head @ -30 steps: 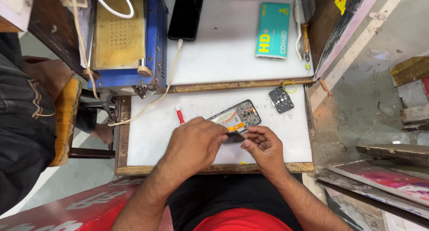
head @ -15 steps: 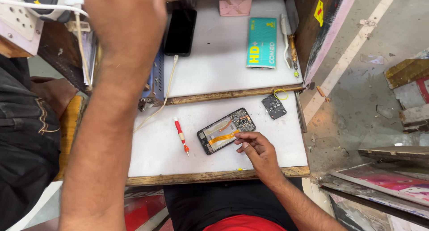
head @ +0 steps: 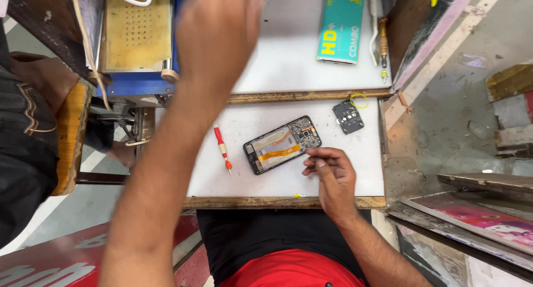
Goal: The person uses a red-handled screwdriver to remove screws from a disassembled mobile phone on a white workbench. They then detach a small black component from the phone's internal assembly and place it on the table.
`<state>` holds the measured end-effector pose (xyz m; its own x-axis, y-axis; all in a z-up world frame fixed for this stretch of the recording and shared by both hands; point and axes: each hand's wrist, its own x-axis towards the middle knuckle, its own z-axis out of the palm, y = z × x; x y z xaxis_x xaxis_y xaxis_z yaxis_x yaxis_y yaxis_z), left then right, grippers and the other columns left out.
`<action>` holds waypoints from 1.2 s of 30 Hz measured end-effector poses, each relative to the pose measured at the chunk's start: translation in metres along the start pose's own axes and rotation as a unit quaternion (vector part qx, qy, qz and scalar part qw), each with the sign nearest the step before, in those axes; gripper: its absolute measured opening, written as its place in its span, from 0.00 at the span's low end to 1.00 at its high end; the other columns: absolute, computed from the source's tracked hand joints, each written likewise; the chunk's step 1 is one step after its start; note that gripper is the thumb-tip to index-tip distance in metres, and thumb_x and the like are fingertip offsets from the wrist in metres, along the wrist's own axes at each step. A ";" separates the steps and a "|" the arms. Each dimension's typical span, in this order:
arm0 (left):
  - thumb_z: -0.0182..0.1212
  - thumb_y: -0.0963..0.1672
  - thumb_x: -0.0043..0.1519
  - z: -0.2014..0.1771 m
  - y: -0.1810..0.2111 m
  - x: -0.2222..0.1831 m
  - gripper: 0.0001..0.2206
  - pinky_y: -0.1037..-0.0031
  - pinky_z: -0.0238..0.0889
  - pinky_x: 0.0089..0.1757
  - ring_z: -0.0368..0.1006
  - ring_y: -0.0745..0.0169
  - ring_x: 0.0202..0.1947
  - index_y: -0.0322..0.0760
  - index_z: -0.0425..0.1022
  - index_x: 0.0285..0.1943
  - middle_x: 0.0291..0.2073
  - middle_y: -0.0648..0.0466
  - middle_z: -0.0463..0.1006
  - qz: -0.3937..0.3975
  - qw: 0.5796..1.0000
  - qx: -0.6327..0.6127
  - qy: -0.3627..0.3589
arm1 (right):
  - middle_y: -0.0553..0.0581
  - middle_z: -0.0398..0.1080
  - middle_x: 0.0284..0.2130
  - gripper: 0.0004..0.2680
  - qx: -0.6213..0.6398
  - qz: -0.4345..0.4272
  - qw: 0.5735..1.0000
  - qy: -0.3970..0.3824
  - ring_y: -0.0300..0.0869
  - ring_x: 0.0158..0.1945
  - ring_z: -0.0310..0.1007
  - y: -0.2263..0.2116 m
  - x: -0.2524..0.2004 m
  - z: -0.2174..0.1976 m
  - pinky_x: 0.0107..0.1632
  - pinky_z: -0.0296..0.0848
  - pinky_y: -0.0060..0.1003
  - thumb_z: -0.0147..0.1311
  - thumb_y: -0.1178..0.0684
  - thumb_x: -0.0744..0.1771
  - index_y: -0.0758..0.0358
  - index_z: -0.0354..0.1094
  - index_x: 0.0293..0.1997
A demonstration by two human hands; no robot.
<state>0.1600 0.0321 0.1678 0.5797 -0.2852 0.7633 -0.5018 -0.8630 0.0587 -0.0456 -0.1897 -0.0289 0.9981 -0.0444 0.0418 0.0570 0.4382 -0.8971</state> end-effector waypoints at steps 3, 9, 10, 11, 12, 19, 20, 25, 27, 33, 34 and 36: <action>0.70 0.48 0.62 -0.017 0.027 -0.086 0.14 0.58 0.73 0.37 0.78 0.44 0.37 0.39 0.78 0.53 0.39 0.48 0.80 -0.096 0.973 -0.060 -0.201 | 0.64 0.73 0.50 0.06 0.038 -0.027 0.998 0.034 0.43 0.47 0.74 0.002 -0.002 -0.001 0.48 0.77 0.42 0.46 0.64 0.72 0.66 0.63 0.55; 0.70 0.47 0.58 -0.029 0.039 -0.196 0.19 0.60 0.72 0.35 0.76 0.45 0.37 0.36 0.78 0.55 0.37 0.44 0.77 -0.299 0.905 0.019 -0.301 | 0.62 0.73 0.46 0.06 0.047 -0.046 0.997 0.045 0.43 0.42 0.72 0.004 -0.005 -0.006 0.46 0.75 0.41 0.45 0.62 0.73 0.63 0.61 0.56; 0.70 0.47 0.56 -0.031 0.040 -0.202 0.20 0.60 0.72 0.34 0.76 0.46 0.37 0.35 0.78 0.56 0.37 0.43 0.77 -0.314 0.896 0.034 -0.311 | 0.62 0.73 0.44 0.06 0.044 -0.041 0.997 0.044 0.43 0.41 0.72 0.004 -0.006 -0.006 0.46 0.75 0.41 0.45 0.61 0.73 0.63 0.61 0.57; 0.69 0.46 0.58 -0.033 0.038 -0.207 0.18 0.61 0.73 0.36 0.76 0.48 0.40 0.37 0.78 0.56 0.39 0.45 0.76 -0.309 0.901 0.038 -0.301 | 0.62 0.72 0.44 0.06 0.048 -0.038 0.997 0.049 0.43 0.41 0.72 0.003 -0.006 -0.005 0.46 0.75 0.41 0.45 0.61 0.73 0.63 0.61 0.56; 0.68 0.45 0.60 -0.034 0.037 -0.212 0.16 0.63 0.73 0.38 0.76 0.50 0.42 0.38 0.79 0.56 0.41 0.46 0.76 -0.305 0.906 0.043 -0.291 | 0.62 0.72 0.44 0.05 0.052 -0.035 0.997 0.053 0.43 0.41 0.72 0.002 -0.007 -0.004 0.46 0.75 0.41 0.45 0.61 0.73 0.63 0.61 0.56; 0.67 0.45 0.63 -0.030 0.016 -0.229 0.16 0.60 0.73 0.44 0.72 0.46 0.51 0.36 0.78 0.59 0.53 0.44 0.73 -0.325 0.880 0.073 -0.338 | 0.61 0.72 0.44 0.05 0.052 -0.045 0.996 0.057 0.43 0.42 0.71 0.002 -0.005 -0.004 0.46 0.75 0.42 0.46 0.61 0.74 0.63 0.61 0.55; 0.69 0.45 0.61 -0.031 0.020 -0.227 0.18 0.58 0.71 0.49 0.70 0.43 0.54 0.35 0.77 0.59 0.56 0.43 0.72 -0.281 0.905 0.042 -0.316 | 0.61 0.72 0.44 0.04 0.044 -0.046 0.996 0.057 0.43 0.42 0.72 0.000 -0.006 -0.005 0.47 0.75 0.41 0.46 0.61 0.74 0.63 0.62 0.55; 0.73 0.48 0.54 -0.033 0.059 -0.214 0.26 0.50 0.60 0.60 0.62 0.34 0.64 0.34 0.75 0.61 0.64 0.36 0.66 -0.132 0.934 -0.148 -0.298 | 0.61 0.75 0.44 0.04 -0.168 -0.031 0.984 0.040 0.41 0.45 0.75 -0.016 -0.003 -0.007 0.51 0.76 0.36 0.47 0.61 0.73 0.67 0.67 0.51; 0.74 0.48 0.51 -0.029 0.071 -0.214 0.28 0.49 0.61 0.57 0.61 0.32 0.63 0.36 0.75 0.62 0.63 0.35 0.66 -0.120 0.923 -0.164 -0.328 | 0.59 0.76 0.42 0.05 -0.275 0.019 0.961 0.015 0.39 0.43 0.76 -0.024 0.000 -0.007 0.49 0.76 0.32 0.50 0.62 0.71 0.68 0.71 0.50; 0.78 0.48 0.49 -0.012 0.065 -0.223 0.29 0.52 0.64 0.55 0.65 0.37 0.59 0.35 0.72 0.56 0.59 0.37 0.68 -0.101 0.932 -0.186 -0.294 | 0.56 0.79 0.39 0.06 -0.410 0.009 0.912 -0.018 0.37 0.43 0.80 -0.037 0.005 0.005 0.46 0.76 0.30 0.52 0.63 0.69 0.67 0.74 0.47; 0.78 0.48 0.48 -0.013 0.063 -0.224 0.30 0.52 0.64 0.53 0.65 0.39 0.56 0.34 0.70 0.57 0.58 0.38 0.69 -0.111 0.933 -0.203 -0.276 | 0.56 0.79 0.39 0.06 -0.420 0.004 0.907 -0.022 0.37 0.43 0.80 -0.039 0.007 0.008 0.46 0.76 0.30 0.52 0.63 0.69 0.66 0.75 0.47; 0.79 0.48 0.46 -0.015 0.064 -0.227 0.33 0.52 0.65 0.49 0.66 0.41 0.50 0.31 0.66 0.57 0.54 0.40 0.71 -0.129 0.932 -0.239 -0.241 | 0.56 0.79 0.40 0.06 -0.423 -0.006 0.906 -0.021 0.38 0.43 0.79 -0.042 0.010 0.012 0.46 0.76 0.30 0.53 0.63 0.68 0.66 0.75 0.47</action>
<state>-0.0137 0.0480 0.0081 0.8841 -0.3475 0.3125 -0.4672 -0.6773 0.5683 -0.0382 -0.1976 0.0148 0.9985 -0.0027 0.0540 0.0482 -0.4069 -0.9122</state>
